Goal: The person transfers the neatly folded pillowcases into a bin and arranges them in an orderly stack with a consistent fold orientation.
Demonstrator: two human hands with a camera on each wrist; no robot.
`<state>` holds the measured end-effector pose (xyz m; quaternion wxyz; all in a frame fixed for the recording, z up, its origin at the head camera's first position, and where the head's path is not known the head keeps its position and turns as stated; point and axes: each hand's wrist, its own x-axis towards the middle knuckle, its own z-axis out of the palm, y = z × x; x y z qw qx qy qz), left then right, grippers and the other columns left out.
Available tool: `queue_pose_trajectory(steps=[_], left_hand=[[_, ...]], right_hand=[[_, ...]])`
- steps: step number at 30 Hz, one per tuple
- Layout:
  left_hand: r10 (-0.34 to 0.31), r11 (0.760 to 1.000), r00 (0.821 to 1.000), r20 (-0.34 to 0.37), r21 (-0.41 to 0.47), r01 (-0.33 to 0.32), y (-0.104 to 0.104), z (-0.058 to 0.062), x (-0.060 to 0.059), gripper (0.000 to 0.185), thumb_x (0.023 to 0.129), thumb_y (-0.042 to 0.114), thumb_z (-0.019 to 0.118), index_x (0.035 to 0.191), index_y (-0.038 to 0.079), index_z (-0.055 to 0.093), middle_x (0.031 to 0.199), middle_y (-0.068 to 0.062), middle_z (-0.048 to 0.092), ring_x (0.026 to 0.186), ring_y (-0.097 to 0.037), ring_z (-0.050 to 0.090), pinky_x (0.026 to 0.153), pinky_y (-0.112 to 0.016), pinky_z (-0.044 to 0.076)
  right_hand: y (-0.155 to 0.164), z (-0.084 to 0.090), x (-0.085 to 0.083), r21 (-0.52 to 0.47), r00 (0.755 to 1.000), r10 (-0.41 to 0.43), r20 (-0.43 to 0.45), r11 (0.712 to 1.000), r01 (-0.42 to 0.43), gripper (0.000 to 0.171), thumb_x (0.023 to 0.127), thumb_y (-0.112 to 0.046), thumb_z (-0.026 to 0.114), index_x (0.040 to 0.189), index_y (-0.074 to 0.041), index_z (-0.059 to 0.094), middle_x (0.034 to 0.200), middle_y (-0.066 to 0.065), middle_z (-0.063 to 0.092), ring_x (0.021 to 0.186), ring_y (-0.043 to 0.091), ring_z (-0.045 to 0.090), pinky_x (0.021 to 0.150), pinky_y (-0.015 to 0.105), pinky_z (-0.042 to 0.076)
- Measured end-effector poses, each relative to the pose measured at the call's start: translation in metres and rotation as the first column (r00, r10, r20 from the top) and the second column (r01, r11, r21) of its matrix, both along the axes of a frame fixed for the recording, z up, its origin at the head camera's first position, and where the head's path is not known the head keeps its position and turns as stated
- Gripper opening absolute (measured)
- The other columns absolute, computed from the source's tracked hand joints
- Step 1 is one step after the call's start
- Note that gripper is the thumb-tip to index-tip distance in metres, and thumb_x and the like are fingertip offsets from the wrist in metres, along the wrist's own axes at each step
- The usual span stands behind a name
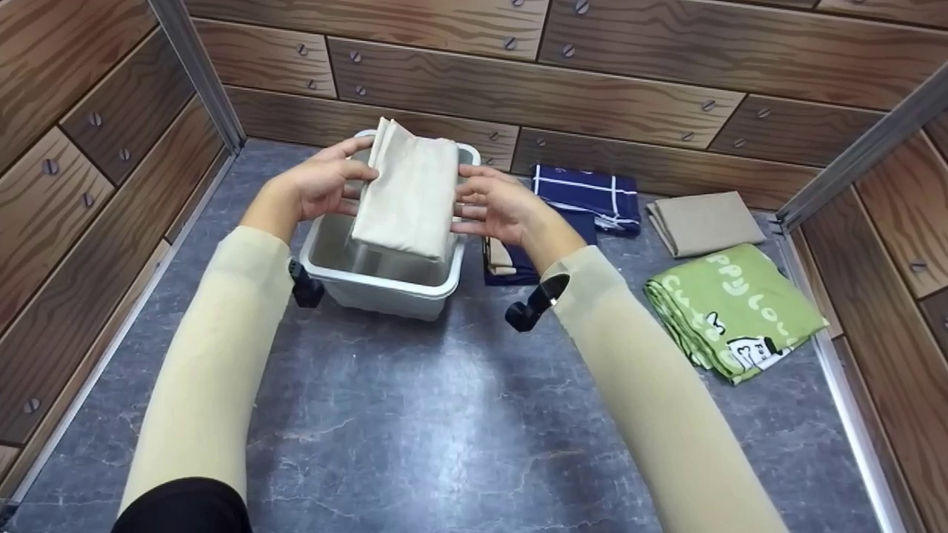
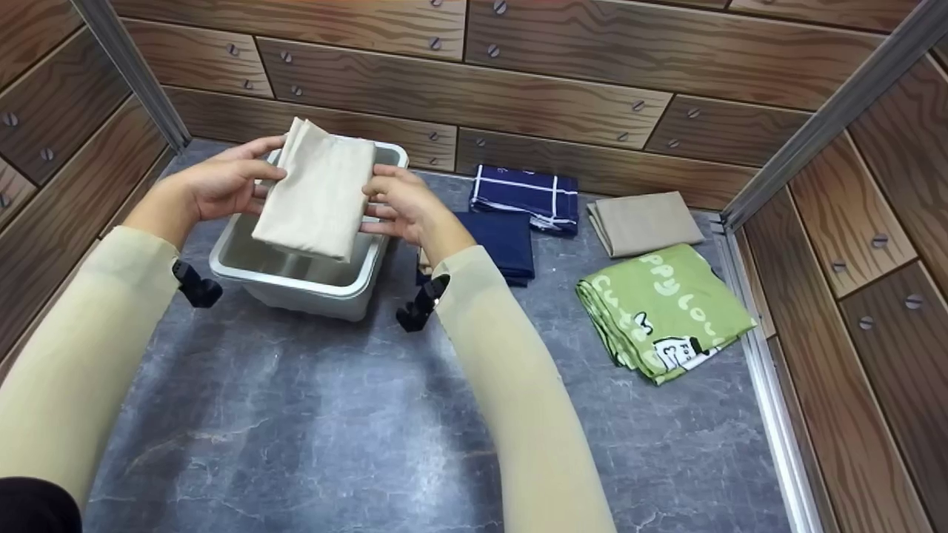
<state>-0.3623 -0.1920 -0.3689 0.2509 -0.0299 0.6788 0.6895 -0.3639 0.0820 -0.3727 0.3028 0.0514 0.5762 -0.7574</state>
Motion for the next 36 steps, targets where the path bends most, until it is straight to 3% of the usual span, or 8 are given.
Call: queue_pose_trajectory(steps=[4, 7, 11, 21, 29, 36], left_hand=[[0.002, 0.987, 0.997, -0.071, -0.16, -0.014, 0.003, 0.005, 0.001, 0.065, 0.102, 0.016, 0.051, 0.159, 0.028, 0.021, 0.151, -0.014, 0.036, 0.133, -0.035, 0.048, 0.102, -0.05, 0.049], [0.011, 0.962, 0.989, -0.144, -0.27, -0.05, 0.006, 0.007, 0.002, 0.065, 0.102, 0.016, 0.051, 0.159, 0.021, 0.02, 0.158, -0.017, 0.03, 0.141, -0.039, 0.039, 0.11, -0.051, 0.041], [0.002, 0.944, 0.98, -0.201, -0.324, -0.068, 0.01, 0.007, 0.004, 0.067, 0.1, 0.014, 0.05, 0.159, 0.019, 0.018, 0.159, -0.02, 0.029, 0.142, -0.04, 0.035, 0.113, -0.053, 0.037], [-0.068, 0.918, 0.974, -0.216, -0.397, -0.023, 0.019, 0.002, 0.009, 0.066, 0.102, 0.019, 0.052, 0.159, 0.021, 0.021, 0.158, -0.018, 0.034, 0.139, -0.035, 0.043, 0.108, -0.049, 0.043], [-0.103, 0.914, 0.966, -0.239, -0.406, -0.003, 0.023, -0.003, 0.014, 0.064, 0.101, 0.019, 0.052, 0.159, 0.019, 0.023, 0.154, -0.018, 0.04, 0.134, -0.034, 0.046, 0.092, -0.041, 0.048], [-0.136, 0.922, 0.948, -0.286, -0.386, 0.016, 0.036, -0.006, 0.019, 0.062, 0.101, 0.016, 0.052, 0.158, 0.015, 0.025, 0.151, -0.018, 0.042, 0.133, -0.034, 0.048, 0.099, -0.049, 0.047]], right_hand=[[0.004, 0.004, 0.002, 0.012, 1.0, -0.004, -0.031, 1.0, 0.004, 0.058, 0.096, -0.001, 0.051, 0.151, -0.014, 0.036, 0.152, 0.02, 0.035, 0.141, 0.039, 0.038, 0.11, 0.059, 0.039], [0.011, 0.008, 0.002, 0.026, 0.999, -0.013, -0.051, 1.0, 0.015, 0.059, 0.097, -0.002, 0.05, 0.153, -0.014, 0.035, 0.159, 0.02, 0.025, 0.147, 0.041, 0.026, 0.113, 0.06, 0.034], [0.018, 0.011, 0.001, 0.027, 0.999, -0.023, -0.044, 0.999, 0.024, 0.059, 0.097, -0.003, 0.05, 0.153, -0.016, 0.035, 0.159, 0.02, 0.027, 0.146, 0.041, 0.029, 0.112, 0.059, 0.037], [0.026, 0.009, 0.004, 0.031, 0.999, -0.014, -0.046, 0.999, 0.016, 0.058, 0.097, -0.003, 0.05, 0.152, -0.016, 0.036, 0.152, 0.018, 0.035, 0.141, 0.038, 0.037, 0.106, 0.058, 0.044], [0.046, 0.003, 0.005, 0.037, 0.999, -0.023, -0.033, 0.999, 0.025, 0.057, 0.1, -0.005, 0.049, 0.153, -0.016, 0.035, 0.158, 0.019, 0.03, 0.144, 0.039, 0.034, 0.11, 0.057, 0.04], [0.072, -0.004, 0.005, 0.057, 0.998, -0.055, -0.016, 0.997, 0.056, 0.058, 0.1, -0.005, 0.047, 0.155, -0.016, 0.033, 0.158, 0.018, 0.03, 0.143, 0.038, 0.034, 0.111, 0.057, 0.039]])
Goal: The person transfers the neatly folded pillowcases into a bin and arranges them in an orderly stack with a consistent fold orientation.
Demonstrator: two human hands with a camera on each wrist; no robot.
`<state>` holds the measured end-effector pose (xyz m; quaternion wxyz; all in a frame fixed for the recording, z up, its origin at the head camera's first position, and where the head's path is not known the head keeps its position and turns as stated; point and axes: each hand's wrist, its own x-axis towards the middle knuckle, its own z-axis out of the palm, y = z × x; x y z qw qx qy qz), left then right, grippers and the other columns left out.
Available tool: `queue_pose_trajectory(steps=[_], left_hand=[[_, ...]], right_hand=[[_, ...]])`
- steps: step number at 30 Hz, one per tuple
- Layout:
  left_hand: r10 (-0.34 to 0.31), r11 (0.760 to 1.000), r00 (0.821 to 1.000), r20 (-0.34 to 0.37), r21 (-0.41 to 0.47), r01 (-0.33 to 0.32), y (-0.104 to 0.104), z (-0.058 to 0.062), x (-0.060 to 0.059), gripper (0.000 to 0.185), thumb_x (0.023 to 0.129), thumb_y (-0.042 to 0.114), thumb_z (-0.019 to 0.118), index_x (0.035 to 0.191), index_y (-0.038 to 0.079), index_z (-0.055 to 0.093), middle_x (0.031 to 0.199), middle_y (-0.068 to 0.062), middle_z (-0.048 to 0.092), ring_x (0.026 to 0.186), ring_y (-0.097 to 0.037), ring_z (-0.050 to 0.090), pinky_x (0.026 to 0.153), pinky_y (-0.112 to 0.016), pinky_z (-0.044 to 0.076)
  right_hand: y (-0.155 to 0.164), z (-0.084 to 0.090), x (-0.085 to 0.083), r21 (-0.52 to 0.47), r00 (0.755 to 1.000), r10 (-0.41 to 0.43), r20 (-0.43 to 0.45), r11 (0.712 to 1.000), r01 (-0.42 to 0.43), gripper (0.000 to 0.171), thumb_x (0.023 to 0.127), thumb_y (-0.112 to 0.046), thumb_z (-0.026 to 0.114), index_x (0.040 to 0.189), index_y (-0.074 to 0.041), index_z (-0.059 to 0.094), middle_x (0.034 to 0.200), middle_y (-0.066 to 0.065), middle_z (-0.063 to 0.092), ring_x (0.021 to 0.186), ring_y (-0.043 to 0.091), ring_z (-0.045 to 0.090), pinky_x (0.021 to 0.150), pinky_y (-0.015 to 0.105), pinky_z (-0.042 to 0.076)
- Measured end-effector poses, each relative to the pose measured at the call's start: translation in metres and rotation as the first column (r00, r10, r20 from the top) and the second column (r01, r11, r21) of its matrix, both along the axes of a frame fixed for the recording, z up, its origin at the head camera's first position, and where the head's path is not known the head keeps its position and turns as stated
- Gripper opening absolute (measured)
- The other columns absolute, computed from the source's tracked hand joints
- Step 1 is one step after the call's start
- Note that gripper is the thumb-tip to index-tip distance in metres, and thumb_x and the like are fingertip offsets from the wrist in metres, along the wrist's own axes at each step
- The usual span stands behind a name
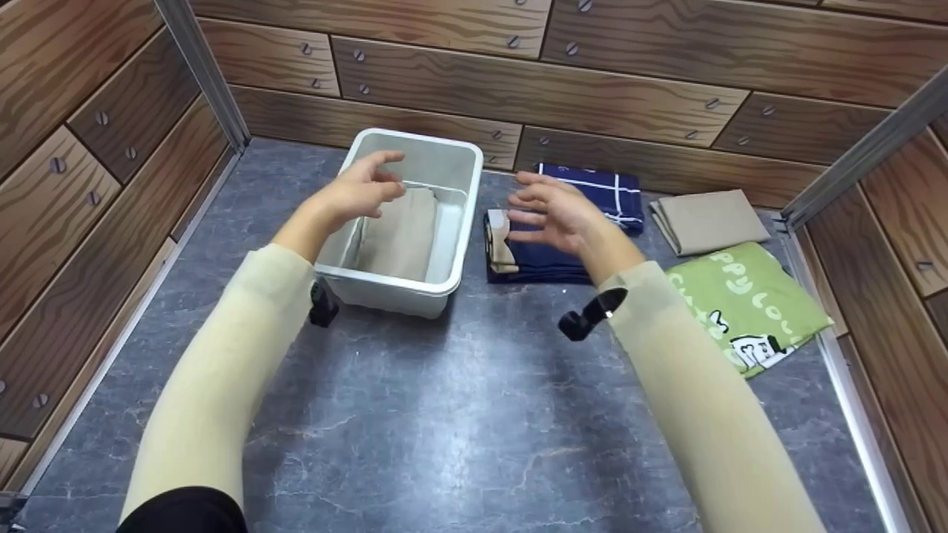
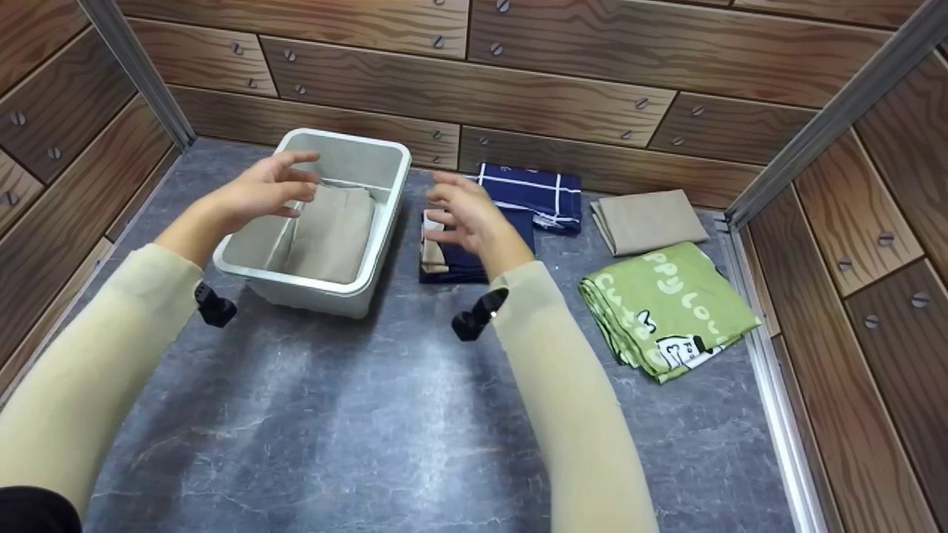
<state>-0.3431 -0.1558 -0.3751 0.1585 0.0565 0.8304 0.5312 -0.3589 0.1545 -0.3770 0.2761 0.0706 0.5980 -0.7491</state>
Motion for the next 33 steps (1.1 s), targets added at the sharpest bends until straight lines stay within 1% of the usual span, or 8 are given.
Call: queue_pose_trajectory(steps=[6, 11, 14, 19, 22, 25, 30, 33], left_hand=[[-0.082, 0.996, 0.98, -0.181, -0.041, 0.076, 0.032, -0.005, 0.006, 0.061, 0.097, 0.008, 0.056, 0.153, 0.006, 0.034, 0.145, -0.024, 0.048, 0.131, -0.037, 0.05, 0.107, -0.047, 0.045], [-0.187, 0.974, 0.913, -0.363, -0.192, 0.124, 0.068, -0.01, 0.017, 0.055, 0.096, 0.01, 0.059, 0.149, 0.006, 0.043, 0.143, -0.02, 0.053, 0.13, -0.036, 0.052, 0.11, -0.045, 0.043], [-0.271, 0.938, 0.823, -0.499, -0.33, 0.109, 0.093, -0.014, 0.028, 0.051, 0.095, 0.012, 0.06, 0.144, 0.007, 0.05, 0.139, -0.017, 0.057, 0.128, -0.033, 0.052, 0.11, -0.045, 0.041], [-0.46, 0.83, 0.63, -0.626, -0.556, 0.054, 0.137, -0.031, 0.053, 0.048, 0.091, 0.018, 0.063, 0.139, 0.013, 0.057, 0.132, -0.012, 0.061, 0.124, -0.032, 0.053, 0.108, -0.044, 0.042], [-0.54, 0.779, 0.578, -0.613, -0.623, 0.068, 0.159, -0.045, 0.063, 0.049, 0.091, 0.022, 0.064, 0.139, 0.015, 0.057, 0.133, -0.011, 0.06, 0.126, -0.03, 0.052, 0.109, -0.044, 0.042], [-0.572, 0.74, 0.604, -0.555, -0.667, 0.087, 0.175, -0.059, 0.066, 0.051, 0.092, 0.026, 0.064, 0.141, 0.015, 0.056, 0.135, -0.01, 0.059, 0.127, -0.031, 0.051, 0.11, -0.043, 0.042], [-0.54, 0.678, 0.743, -0.396, -0.727, 0.105, 0.192, -0.085, 0.061, 0.058, 0.095, 0.036, 0.062, 0.149, 0.019, 0.048, 0.149, -0.012, 0.048, 0.138, -0.038, 0.041, 0.117, -0.047, 0.033], [-0.483, 0.669, 0.81, -0.332, -0.737, 0.096, 0.198, -0.103, 0.058, 0.063, 0.096, 0.041, 0.061, 0.153, 0.021, 0.042, 0.157, -0.015, 0.036, 0.143, -0.044, 0.031, 0.117, -0.054, 0.032]], right_hand=[[0.023, -0.007, 0.003, 0.05, 1.0, -0.02, 0.009, 0.999, 0.019, 0.058, 0.1, -0.006, 0.048, 0.155, -0.017, 0.033, 0.158, 0.016, 0.032, 0.143, 0.036, 0.035, 0.111, 0.055, 0.04], [0.04, -0.017, 0.006, 0.124, 0.999, -0.036, -0.014, 0.992, 0.037, 0.058, 0.1, -0.008, 0.049, 0.155, -0.016, 0.032, 0.154, 0.015, 0.037, 0.141, 0.034, 0.039, 0.112, 0.054, 0.039], [0.05, -0.025, 0.008, 0.207, 0.998, -0.037, -0.052, 0.977, 0.047, 0.058, 0.1, -0.01, 0.049, 0.155, -0.016, 0.032, 0.149, 0.013, 0.041, 0.136, 0.032, 0.043, 0.11, 0.052, 0.041], [0.068, -0.043, 0.012, 0.322, 0.994, -0.042, -0.099, 0.944, 0.072, 0.058, 0.1, -0.012, 0.048, 0.155, -0.014, 0.032, 0.151, 0.014, 0.039, 0.137, 0.034, 0.041, 0.112, 0.052, 0.04], [0.078, -0.056, 0.015, 0.399, 0.985, -0.053, -0.161, 0.91, 0.115, 0.057, 0.098, -0.011, 0.049, 0.153, -0.011, 0.035, 0.15, 0.018, 0.041, 0.134, 0.035, 0.043, 0.109, 0.05, 0.042], [0.087, -0.07, 0.017, 0.514, 0.957, -0.018, -0.29, 0.841, 0.172, 0.056, 0.095, -0.009, 0.052, 0.15, -0.006, 0.041, 0.144, 0.023, 0.047, 0.125, 0.032, 0.048, 0.101, 0.041, 0.047], [0.102, -0.095, 0.02, 0.721, 0.876, 0.17, -0.451, 0.649, 0.245, 0.052, 0.095, -0.014, 0.058, 0.145, -0.003, 0.047, 0.142, 0.027, 0.051, 0.131, 0.034, 0.049, 0.11, 0.042, 0.04], [0.108, -0.107, 0.023, 0.783, 0.845, 0.268, -0.463, 0.569, 0.249, 0.054, 0.098, -0.023, 0.058, 0.147, -0.005, 0.045, 0.147, 0.025, 0.047, 0.139, 0.038, 0.042, 0.117, 0.048, 0.031]])
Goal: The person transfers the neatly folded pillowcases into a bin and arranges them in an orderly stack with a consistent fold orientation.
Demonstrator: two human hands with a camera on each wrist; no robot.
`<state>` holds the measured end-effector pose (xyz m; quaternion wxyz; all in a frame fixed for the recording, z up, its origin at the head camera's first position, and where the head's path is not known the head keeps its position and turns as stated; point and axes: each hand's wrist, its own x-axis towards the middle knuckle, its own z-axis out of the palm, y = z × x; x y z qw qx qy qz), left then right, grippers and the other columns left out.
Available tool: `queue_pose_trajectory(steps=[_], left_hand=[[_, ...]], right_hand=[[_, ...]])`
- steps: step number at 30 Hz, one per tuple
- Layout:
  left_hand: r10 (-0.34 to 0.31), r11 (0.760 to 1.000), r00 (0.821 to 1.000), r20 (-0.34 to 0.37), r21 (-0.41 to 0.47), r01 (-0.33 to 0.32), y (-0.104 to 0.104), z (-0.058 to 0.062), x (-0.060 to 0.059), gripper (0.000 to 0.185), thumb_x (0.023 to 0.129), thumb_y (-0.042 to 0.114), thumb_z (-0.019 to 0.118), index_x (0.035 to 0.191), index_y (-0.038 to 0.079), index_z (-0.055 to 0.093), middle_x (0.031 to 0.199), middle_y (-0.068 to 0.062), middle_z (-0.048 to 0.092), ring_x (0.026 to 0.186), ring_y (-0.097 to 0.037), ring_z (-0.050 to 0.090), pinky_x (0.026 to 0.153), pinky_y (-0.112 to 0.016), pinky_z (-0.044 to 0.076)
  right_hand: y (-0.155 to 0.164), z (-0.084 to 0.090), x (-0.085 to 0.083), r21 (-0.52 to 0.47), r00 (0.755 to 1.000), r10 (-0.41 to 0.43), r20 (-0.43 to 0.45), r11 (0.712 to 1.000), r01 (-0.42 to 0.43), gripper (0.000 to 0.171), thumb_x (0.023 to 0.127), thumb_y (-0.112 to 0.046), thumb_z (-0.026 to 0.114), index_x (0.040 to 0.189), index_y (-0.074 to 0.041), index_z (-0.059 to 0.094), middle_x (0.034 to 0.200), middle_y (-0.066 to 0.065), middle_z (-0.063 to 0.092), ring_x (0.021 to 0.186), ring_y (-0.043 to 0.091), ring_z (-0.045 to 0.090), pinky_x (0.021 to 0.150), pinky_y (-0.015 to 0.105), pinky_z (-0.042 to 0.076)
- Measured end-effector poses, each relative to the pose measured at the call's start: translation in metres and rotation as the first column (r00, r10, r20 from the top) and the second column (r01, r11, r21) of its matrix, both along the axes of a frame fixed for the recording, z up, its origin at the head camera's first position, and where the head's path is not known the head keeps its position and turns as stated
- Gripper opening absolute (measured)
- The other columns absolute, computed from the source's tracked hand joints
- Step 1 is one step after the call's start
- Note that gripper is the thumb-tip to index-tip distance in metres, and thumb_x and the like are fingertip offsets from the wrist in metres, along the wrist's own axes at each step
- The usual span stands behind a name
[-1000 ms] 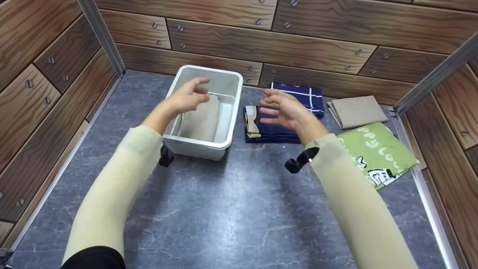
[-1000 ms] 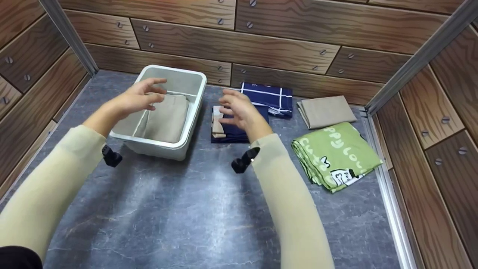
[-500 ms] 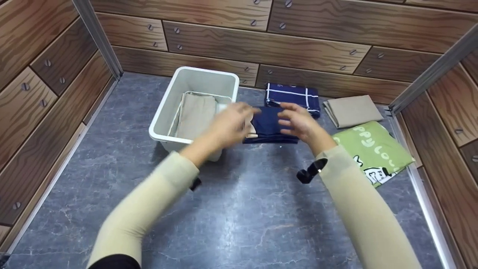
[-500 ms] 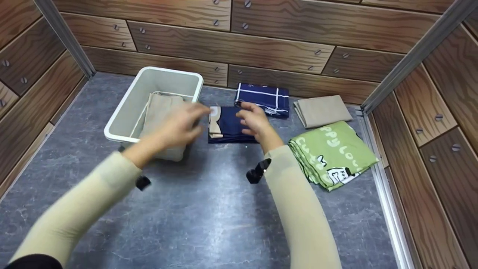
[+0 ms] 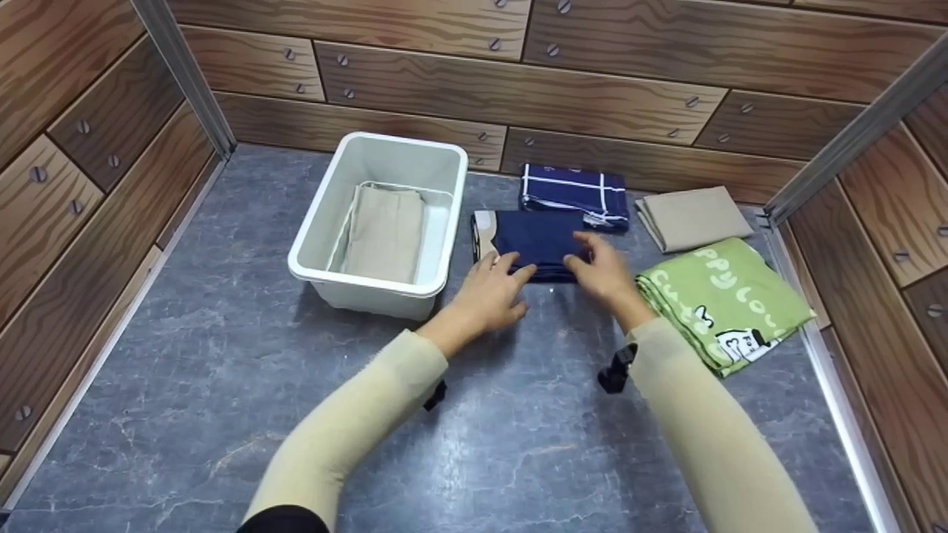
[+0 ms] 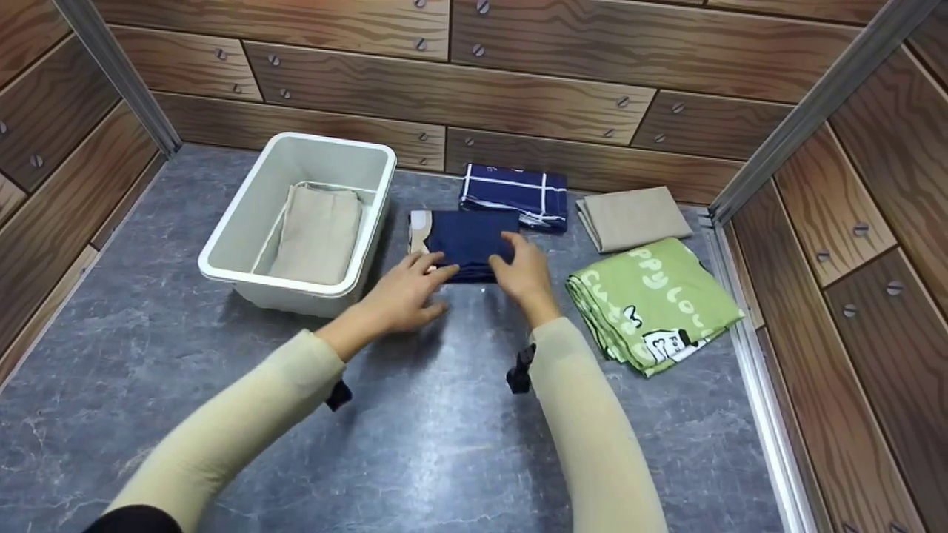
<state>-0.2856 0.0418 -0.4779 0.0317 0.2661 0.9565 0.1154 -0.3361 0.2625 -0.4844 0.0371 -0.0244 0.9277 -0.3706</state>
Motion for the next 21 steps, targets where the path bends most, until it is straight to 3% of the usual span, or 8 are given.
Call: queue_pose_trajectory(steps=[4, 8, 14, 21], left_hand=[[0.071, 0.997, 0.996, 0.048, -0.014, -0.071, 0.003, -0.018, -0.005, 0.07, 0.096, 0.046, 0.06, 0.156, 0.022, 0.034, 0.163, -0.018, 0.022, 0.147, -0.049, 0.02, 0.114, -0.062, 0.031], [0.057, 0.996, 0.995, 0.085, -0.068, -0.051, 0.002, -0.026, -0.01, 0.078, 0.096, 0.053, 0.058, 0.16, 0.025, 0.022, 0.166, -0.018, 0.011, 0.15, -0.047, 0.008, 0.117, -0.063, 0.024], [0.051, 0.99, 0.991, 0.122, -0.134, -0.035, -0.002, -0.036, -0.015, 0.086, 0.095, 0.064, 0.052, 0.161, 0.026, 0.013, 0.167, -0.016, 0.006, 0.152, -0.044, 0.0, 0.12, -0.062, 0.014], [0.068, 0.992, 0.986, 0.15, -0.119, -0.05, -0.008, -0.045, -0.013, 0.087, 0.093, 0.067, 0.051, 0.161, 0.026, 0.015, 0.167, -0.012, 0.009, 0.153, -0.041, 0.003, 0.12, -0.06, 0.019]], right_hand=[[0.004, -0.013, 0.004, 0.097, 0.994, 0.096, -0.053, 0.991, -0.09, 0.058, 0.1, -0.026, 0.057, 0.15, -0.003, 0.04, 0.152, 0.026, 0.041, 0.143, 0.041, 0.034, 0.12, 0.051, 0.025], [0.006, -0.023, 0.009, 0.215, 0.976, 0.201, -0.087, 0.96, -0.178, 0.062, 0.099, -0.029, 0.058, 0.152, -0.003, 0.037, 0.155, 0.032, 0.031, 0.144, 0.05, 0.027, 0.119, 0.059, 0.021], [0.006, -0.035, 0.012, 0.324, 0.964, 0.267, -0.018, 0.913, -0.247, 0.068, 0.1, -0.039, 0.056, 0.157, -0.01, 0.03, 0.16, 0.031, 0.019, 0.146, 0.054, 0.014, 0.117, 0.066, 0.017], [0.006, -0.042, 0.018, 0.403, 0.961, 0.274, 0.048, 0.875, -0.27, 0.07, 0.101, -0.043, 0.053, 0.158, -0.014, 0.027, 0.163, 0.026, 0.015, 0.149, 0.05, 0.008, 0.117, 0.067, 0.016]])
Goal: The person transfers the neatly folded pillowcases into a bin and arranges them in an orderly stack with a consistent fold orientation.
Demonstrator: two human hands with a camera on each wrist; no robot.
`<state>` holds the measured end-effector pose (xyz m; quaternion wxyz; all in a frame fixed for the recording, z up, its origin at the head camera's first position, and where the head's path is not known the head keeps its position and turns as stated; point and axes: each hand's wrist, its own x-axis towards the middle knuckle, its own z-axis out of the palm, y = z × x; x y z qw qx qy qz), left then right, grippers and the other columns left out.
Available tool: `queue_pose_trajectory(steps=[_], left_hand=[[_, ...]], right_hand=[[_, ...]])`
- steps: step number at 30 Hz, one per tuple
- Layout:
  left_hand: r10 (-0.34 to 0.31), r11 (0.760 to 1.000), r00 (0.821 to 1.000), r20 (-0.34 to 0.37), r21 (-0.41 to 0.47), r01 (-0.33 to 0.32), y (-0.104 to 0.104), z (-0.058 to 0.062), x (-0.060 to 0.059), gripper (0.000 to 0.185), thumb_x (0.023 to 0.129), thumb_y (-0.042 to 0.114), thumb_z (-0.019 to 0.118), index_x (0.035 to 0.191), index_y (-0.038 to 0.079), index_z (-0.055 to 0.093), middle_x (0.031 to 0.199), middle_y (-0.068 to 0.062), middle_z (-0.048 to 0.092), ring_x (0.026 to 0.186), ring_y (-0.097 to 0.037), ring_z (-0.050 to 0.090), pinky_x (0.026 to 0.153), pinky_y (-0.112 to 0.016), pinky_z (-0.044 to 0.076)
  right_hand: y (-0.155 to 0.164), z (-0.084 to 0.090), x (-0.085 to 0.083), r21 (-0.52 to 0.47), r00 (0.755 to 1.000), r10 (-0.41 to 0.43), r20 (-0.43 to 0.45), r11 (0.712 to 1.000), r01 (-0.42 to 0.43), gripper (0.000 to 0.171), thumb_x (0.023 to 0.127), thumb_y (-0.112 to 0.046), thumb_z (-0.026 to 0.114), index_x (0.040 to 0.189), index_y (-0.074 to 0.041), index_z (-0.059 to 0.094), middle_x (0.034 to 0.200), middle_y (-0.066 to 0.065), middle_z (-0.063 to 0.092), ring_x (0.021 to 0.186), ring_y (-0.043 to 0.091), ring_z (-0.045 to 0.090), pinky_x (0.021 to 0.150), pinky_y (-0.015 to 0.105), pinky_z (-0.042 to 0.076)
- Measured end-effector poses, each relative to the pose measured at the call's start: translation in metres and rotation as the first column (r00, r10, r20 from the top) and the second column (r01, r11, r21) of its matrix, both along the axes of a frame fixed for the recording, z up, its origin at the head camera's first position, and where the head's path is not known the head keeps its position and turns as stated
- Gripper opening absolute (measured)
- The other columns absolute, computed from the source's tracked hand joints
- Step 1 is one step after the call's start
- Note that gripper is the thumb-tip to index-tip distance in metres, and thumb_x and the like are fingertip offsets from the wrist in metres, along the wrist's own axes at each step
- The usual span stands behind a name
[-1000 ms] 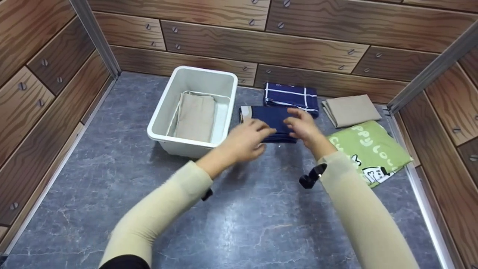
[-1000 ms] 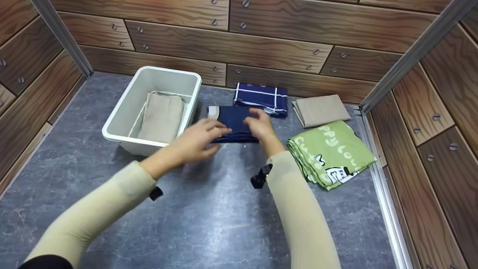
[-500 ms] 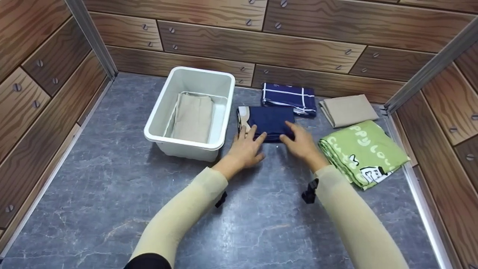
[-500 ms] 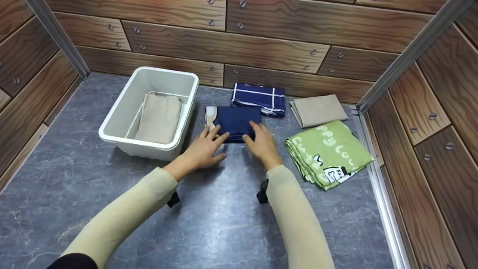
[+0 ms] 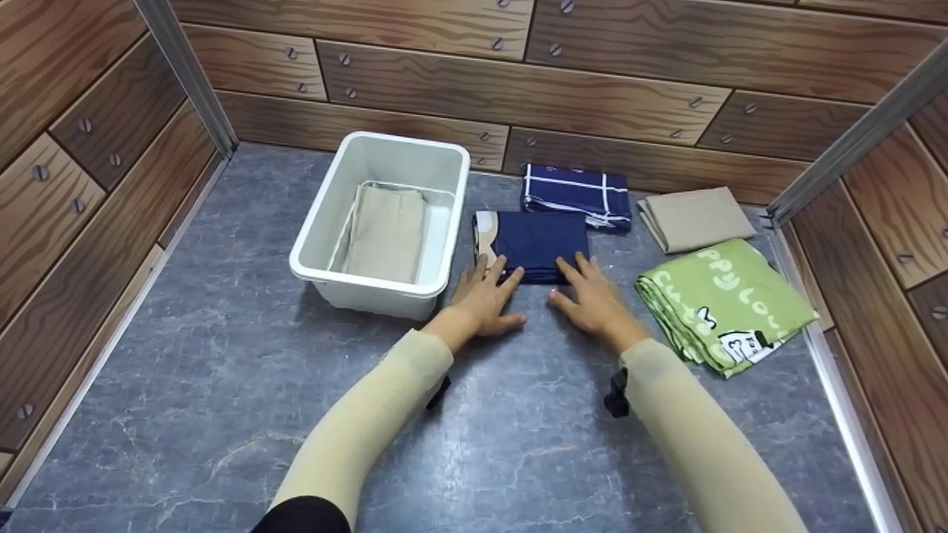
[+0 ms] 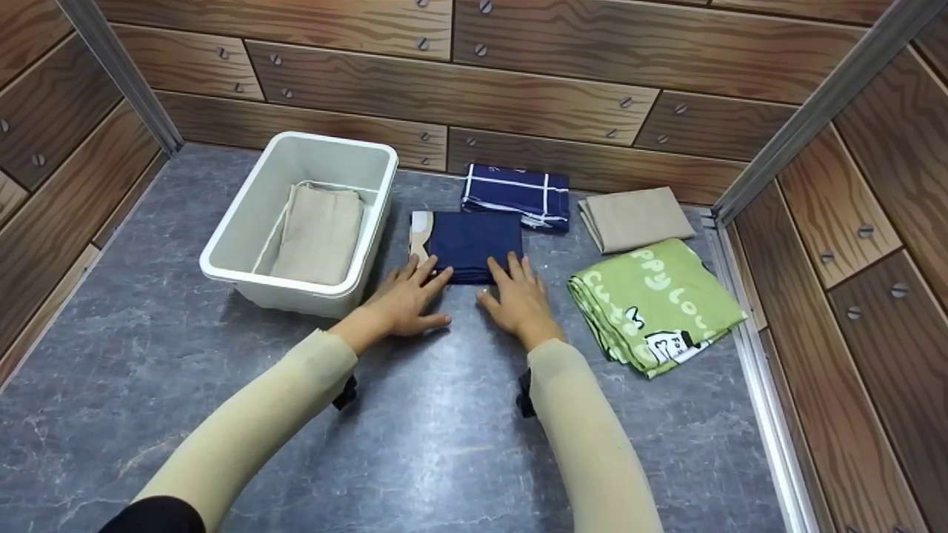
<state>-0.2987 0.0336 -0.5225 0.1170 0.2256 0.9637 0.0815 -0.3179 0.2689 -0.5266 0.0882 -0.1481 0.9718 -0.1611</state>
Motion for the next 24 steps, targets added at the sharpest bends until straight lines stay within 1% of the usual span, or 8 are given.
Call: queue_pose_trajectory(steps=[6, 9, 13, 15, 17, 20, 24], left_hand=[[-0.012, 1.0, 1.0, -0.028, -0.019, 0.012, -0.005, -0.005, 0.006, 0.083, 0.095, 0.065, 0.05, 0.161, 0.024, 0.019, 0.168, -0.01, 0.01, 0.153, -0.039, 0.005, 0.119, -0.06, 0.021], [-0.022, 0.999, 0.999, -0.043, -0.027, 0.02, -0.006, -0.006, 0.01, 0.082, 0.095, 0.064, 0.049, 0.16, 0.024, 0.02, 0.167, -0.011, 0.012, 0.153, -0.04, 0.006, 0.119, -0.061, 0.02], [-0.03, 0.997, 0.995, -0.098, -0.07, 0.023, -0.003, -0.008, 0.012, 0.082, 0.094, 0.066, 0.049, 0.16, 0.026, 0.021, 0.166, -0.012, 0.015, 0.152, -0.043, 0.008, 0.119, -0.063, 0.016], [-0.031, 0.995, 0.991, -0.131, -0.094, 0.018, 0.001, -0.008, 0.012, 0.082, 0.094, 0.067, 0.049, 0.16, 0.027, 0.021, 0.166, -0.014, 0.014, 0.151, -0.044, 0.008, 0.12, -0.063, 0.013], [-0.036, 0.993, 0.988, -0.149, -0.12, 0.018, 0.006, -0.007, 0.011, 0.083, 0.094, 0.069, 0.047, 0.16, 0.027, 0.019, 0.167, -0.015, 0.011, 0.151, -0.046, 0.006, 0.12, -0.064, 0.011], [-0.031, 0.992, 0.991, -0.132, -0.123, 0.015, 0.014, -0.006, 0.01, 0.083, 0.095, 0.069, 0.043, 0.161, 0.029, 0.015, 0.167, -0.013, 0.008, 0.151, -0.046, 0.004, 0.119, -0.065, 0.009], [-0.001, 0.993, 0.996, -0.086, -0.117, -0.009, 0.021, -0.006, 0.008, 0.081, 0.096, 0.069, 0.04, 0.161, 0.031, 0.01, 0.168, -0.009, 0.008, 0.152, -0.044, 0.004, 0.12, -0.064, 0.01]], right_hand=[[0.001, -0.005, 0.01, 0.017, 0.999, 0.03, -0.019, 0.999, -0.029, 0.07, 0.1, -0.043, 0.055, 0.158, -0.015, 0.027, 0.163, 0.026, 0.016, 0.149, 0.05, 0.01, 0.117, 0.067, 0.017], [0.0, -0.004, 0.016, 0.033, 0.999, 0.03, -0.031, 0.999, -0.029, 0.069, 0.1, -0.043, 0.055, 0.158, -0.016, 0.029, 0.162, 0.026, 0.019, 0.148, 0.05, 0.016, 0.116, 0.066, 0.02], [-0.004, 0.001, 0.022, 0.069, 1.0, 0.005, -0.024, 0.998, -0.003, 0.069, 0.099, -0.046, 0.056, 0.157, -0.017, 0.033, 0.16, 0.026, 0.024, 0.144, 0.051, 0.023, 0.114, 0.068, 0.022], [-0.007, 0.005, 0.021, 0.08, 0.999, -0.002, -0.032, 0.997, 0.004, 0.068, 0.099, -0.047, 0.056, 0.156, -0.017, 0.035, 0.159, 0.026, 0.026, 0.143, 0.052, 0.025, 0.113, 0.069, 0.024], [-0.01, 0.007, 0.018, 0.085, 0.999, 0.006, -0.048, 0.996, -0.002, 0.067, 0.099, -0.047, 0.056, 0.156, -0.019, 0.036, 0.159, 0.026, 0.026, 0.143, 0.052, 0.025, 0.112, 0.069, 0.025], [-0.011, 0.011, 0.012, 0.084, 0.997, 0.039, -0.07, 0.996, -0.034, 0.064, 0.1, -0.047, 0.054, 0.156, -0.02, 0.035, 0.159, 0.026, 0.025, 0.145, 0.052, 0.022, 0.113, 0.068, 0.026], [-0.008, 0.01, 0.008, 0.092, 0.995, 0.08, -0.054, 0.993, -0.074, 0.062, 0.103, -0.049, 0.047, 0.157, -0.023, 0.033, 0.162, 0.025, 0.02, 0.147, 0.052, 0.014, 0.114, 0.068, 0.023]])
